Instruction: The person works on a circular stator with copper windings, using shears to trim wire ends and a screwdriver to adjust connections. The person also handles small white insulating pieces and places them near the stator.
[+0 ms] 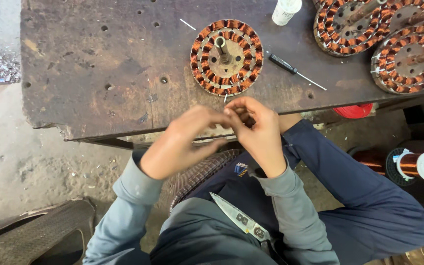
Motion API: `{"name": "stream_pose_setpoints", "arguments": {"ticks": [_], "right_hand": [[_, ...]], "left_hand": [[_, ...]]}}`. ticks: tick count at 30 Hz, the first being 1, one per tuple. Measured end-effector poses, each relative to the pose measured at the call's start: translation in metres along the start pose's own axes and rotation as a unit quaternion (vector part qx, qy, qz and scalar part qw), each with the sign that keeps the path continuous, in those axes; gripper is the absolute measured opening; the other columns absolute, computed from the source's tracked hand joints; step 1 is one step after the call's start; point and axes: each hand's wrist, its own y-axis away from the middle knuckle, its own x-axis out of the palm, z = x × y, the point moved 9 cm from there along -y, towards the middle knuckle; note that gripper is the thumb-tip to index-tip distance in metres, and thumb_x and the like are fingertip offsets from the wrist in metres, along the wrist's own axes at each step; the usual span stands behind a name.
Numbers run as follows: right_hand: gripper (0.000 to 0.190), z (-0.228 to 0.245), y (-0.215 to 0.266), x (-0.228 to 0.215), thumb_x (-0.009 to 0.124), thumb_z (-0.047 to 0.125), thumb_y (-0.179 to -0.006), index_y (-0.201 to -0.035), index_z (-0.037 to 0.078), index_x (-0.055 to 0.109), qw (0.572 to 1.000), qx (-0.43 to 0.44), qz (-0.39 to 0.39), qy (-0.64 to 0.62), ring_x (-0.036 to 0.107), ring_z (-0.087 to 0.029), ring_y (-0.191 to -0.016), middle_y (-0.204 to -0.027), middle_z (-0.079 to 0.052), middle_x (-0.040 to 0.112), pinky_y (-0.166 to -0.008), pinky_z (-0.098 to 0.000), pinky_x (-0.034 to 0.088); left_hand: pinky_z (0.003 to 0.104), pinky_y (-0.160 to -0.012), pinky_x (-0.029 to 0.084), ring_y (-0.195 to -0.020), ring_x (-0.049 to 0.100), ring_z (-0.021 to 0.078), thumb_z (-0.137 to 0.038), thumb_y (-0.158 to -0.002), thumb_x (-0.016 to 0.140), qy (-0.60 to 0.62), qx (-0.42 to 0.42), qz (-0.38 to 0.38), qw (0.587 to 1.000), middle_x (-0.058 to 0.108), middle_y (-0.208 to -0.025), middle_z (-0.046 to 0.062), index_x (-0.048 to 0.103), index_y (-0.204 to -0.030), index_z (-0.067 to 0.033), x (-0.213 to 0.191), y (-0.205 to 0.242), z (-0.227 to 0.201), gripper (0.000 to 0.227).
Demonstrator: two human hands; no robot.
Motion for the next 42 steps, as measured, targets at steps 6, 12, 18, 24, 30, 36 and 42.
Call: {"name": "stream_pose_setpoints", "arguments": {"ticks": [6, 12, 18, 24, 30, 36, 42], "right_hand": [[0.009, 0.041, 0.018, -0.011, 0.07, 0.001, -0.098, -0.106, -0.002, 0.066, 0.976, -0.17, -0.063, 0.124, 0.066, -0.004, -0.077, -0.092, -0.005, 0.069, -0.066, -0.0203, 0.05], [0.008, 0.029, 0.008, -0.019, 0.071, -0.001, -0.099, -0.104, -0.002, 0.066, 0.975, -0.128, -0.142, 0.114, 0.057, -0.01, -0.066, -0.087, -0.007, 0.067, -0.058, -0.0267, 0.044], [0.013, 0.037, 0.015, -0.004, 0.072, -0.001, -0.096, -0.106, -0.004, 0.065, 0.952, -0.18, -0.142, 0.203, 0.061, -0.015, -0.067, -0.089, -0.012, 0.066, -0.061, -0.0286, 0.046], [0.009, 0.045, 0.013, -0.01, 0.072, 0.003, -0.098, -0.103, -0.003, 0.068, 0.977, -0.146, -0.102, 0.114, 0.055, -0.009, -0.061, -0.086, -0.007, 0.067, -0.054, -0.0263, 0.041], [0.008, 0.037, 0.001, -0.024, 0.073, 0.003, -0.099, -0.103, -0.002, 0.068, 0.97, -0.132, -0.143, 0.143, 0.054, -0.008, -0.06, -0.086, -0.007, 0.069, -0.054, -0.0259, 0.041], [0.009, 0.046, 0.014, -0.005, 0.074, 0.0, -0.094, -0.101, -0.002, 0.068, 0.963, -0.172, -0.102, 0.18, 0.059, -0.011, -0.063, -0.088, -0.009, 0.065, -0.057, -0.0266, 0.043], [0.007, 0.055, 0.015, -0.022, 0.077, 0.001, -0.098, -0.103, 0.0, 0.072, 0.959, -0.181, -0.142, 0.165, 0.054, -0.009, -0.061, -0.086, -0.006, 0.062, -0.055, -0.0258, 0.038]], "left_hand": [[0.03, -0.076, 0.056, -0.087, 0.069, 0.0189, -0.002, -0.097, 0.07, -0.007, -0.088, -0.058, 0.994, 0.068, -0.102, 0.01, 0.064, -0.129, -0.0035, -0.001, -0.015, 0.03, 0.033], [0.026, -0.055, 0.046, -0.059, 0.054, 0.0099, -0.005, -0.094, 0.073, -0.011, -0.121, -0.07, 0.99, 0.066, -0.079, 0.003, 0.07, -0.112, -0.0041, 0.012, -0.015, 0.053, 0.018], [0.025, -0.052, 0.042, -0.058, 0.05, 0.0047, -0.003, -0.094, 0.07, 0.055, -0.167, -0.037, 0.984, 0.064, -0.075, 0.001, 0.07, -0.121, -0.0058, 0.012, -0.016, 0.065, 0.027], [0.025, -0.055, 0.044, -0.061, 0.051, 0.0048, 0.0, -0.093, 0.068, 0.029, -0.119, -0.055, 0.991, 0.064, -0.079, 0.001, 0.069, -0.123, -0.0056, 0.007, -0.019, 0.056, 0.03], [0.025, -0.054, 0.042, -0.057, 0.049, 0.0055, -0.001, -0.092, 0.07, 0.022, -0.137, -0.047, 0.989, 0.06, -0.072, 0.001, 0.071, -0.115, -0.0065, 0.011, -0.015, 0.064, 0.024], [0.025, -0.053, 0.042, -0.06, 0.048, 0.0044, -0.002, -0.094, 0.067, 0.089, -0.151, -0.033, 0.984, 0.063, -0.076, 0.0, 0.069, -0.126, -0.0068, 0.011, -0.015, 0.067, 0.033], [0.025, -0.054, 0.044, -0.06, 0.05, 0.0053, -0.004, -0.094, 0.071, 0.03, -0.122, -0.057, 0.99, 0.062, -0.076, 0.001, 0.07, -0.118, -0.006, 0.011, -0.016, 0.062, 0.025]]}}
